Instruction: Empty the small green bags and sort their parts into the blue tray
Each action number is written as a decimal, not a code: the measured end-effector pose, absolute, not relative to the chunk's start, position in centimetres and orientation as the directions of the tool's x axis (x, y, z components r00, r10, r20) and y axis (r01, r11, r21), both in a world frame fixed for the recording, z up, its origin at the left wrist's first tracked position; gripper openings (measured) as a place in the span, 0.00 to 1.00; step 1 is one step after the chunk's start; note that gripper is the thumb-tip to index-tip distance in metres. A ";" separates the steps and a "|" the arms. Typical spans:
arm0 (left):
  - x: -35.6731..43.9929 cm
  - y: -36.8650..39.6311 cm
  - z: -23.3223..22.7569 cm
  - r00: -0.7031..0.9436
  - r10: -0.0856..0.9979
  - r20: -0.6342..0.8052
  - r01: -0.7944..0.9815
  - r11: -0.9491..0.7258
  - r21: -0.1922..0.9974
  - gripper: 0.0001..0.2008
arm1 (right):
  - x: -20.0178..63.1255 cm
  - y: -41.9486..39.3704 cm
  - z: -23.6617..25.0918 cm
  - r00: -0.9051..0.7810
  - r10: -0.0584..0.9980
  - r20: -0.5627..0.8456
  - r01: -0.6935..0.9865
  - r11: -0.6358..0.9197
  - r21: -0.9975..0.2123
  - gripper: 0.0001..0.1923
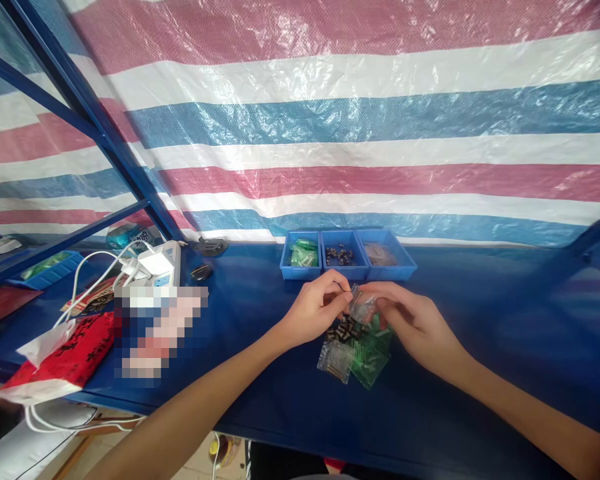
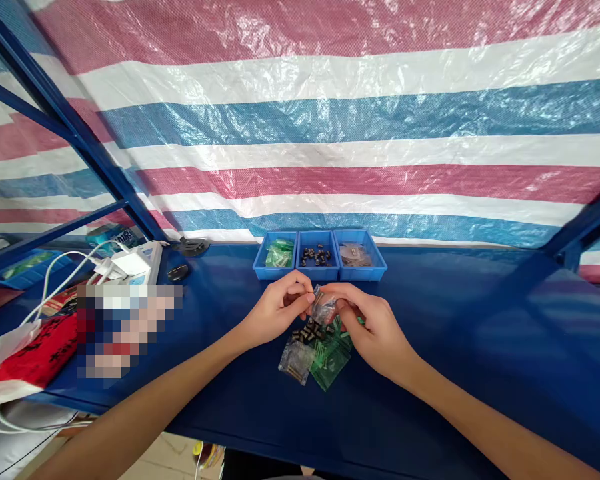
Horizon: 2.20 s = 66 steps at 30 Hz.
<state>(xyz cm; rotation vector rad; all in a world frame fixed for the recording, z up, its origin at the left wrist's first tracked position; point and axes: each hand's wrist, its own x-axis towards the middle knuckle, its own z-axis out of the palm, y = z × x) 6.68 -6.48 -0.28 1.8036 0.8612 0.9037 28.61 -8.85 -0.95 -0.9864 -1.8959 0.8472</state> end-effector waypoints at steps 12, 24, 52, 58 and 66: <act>6.9 -6.9 0.0 0.509 0.816 0.273 0.168 -0.406 0.898 0.14 | 27.9 -8.3 -0.9 -0.207 0.913 0.352 0.422 0.408 -0.810 0.12; 6.7 -5.9 -0.7 0.429 0.854 0.295 0.295 -0.441 0.848 0.09 | 28.3 -9.0 -1.6 -0.239 0.911 0.337 0.450 0.412 -0.793 0.22; 6.7 -6.4 -0.6 0.486 0.784 0.386 0.459 -0.605 0.651 0.12 | 28.0 -8.2 -1.1 -0.268 0.905 0.331 0.501 0.424 -0.754 0.13; 6.0 -6.0 -0.6 0.457 0.801 0.388 0.606 -0.599 0.523 0.11 | 29.0 -5.6 1.7 -0.171 0.872 0.459 0.619 0.457 -0.639 0.11; 4.6 -5.0 -0.1 0.394 0.859 0.327 0.749 -0.506 0.427 0.13 | 31.6 0.2 3.2 -0.115 0.865 0.489 0.831 0.353 -0.430 0.21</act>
